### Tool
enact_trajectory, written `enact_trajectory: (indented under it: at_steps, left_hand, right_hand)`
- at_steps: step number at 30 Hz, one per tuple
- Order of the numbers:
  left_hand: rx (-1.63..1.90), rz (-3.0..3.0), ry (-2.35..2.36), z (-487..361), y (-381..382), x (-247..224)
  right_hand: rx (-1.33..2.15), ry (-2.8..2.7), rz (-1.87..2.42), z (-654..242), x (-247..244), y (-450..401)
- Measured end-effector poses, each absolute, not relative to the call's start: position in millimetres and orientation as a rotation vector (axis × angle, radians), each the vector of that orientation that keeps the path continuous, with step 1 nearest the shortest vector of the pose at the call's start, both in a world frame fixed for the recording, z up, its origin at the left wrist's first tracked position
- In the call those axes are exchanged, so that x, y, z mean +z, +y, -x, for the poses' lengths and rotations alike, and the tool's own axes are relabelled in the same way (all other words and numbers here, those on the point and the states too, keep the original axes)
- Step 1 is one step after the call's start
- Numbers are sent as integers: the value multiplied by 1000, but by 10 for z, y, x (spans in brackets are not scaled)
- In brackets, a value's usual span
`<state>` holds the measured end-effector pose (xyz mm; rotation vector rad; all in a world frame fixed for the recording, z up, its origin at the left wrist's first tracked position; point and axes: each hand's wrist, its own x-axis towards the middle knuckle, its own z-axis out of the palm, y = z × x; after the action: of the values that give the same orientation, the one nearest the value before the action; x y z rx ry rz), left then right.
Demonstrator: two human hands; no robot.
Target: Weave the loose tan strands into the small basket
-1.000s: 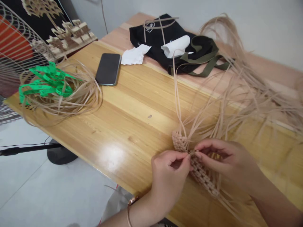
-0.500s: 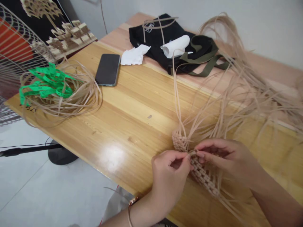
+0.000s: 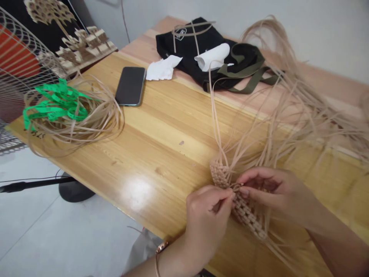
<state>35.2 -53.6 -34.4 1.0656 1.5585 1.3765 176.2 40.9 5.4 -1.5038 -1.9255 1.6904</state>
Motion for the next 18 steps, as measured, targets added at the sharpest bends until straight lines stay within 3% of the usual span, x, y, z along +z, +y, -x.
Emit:
enact_trajectory:
  at_steps: [10, 18]
  left_hand:
    - [1352, -1053, 1533, -331, -518, -329]
    - [1131, -1101, 1483, -217, -441, -270]
  right_hand:
    - [1687, -1979, 1517, -1746, 77, 429]
    - [1711, -1941, 1494, -1819, 33, 423]
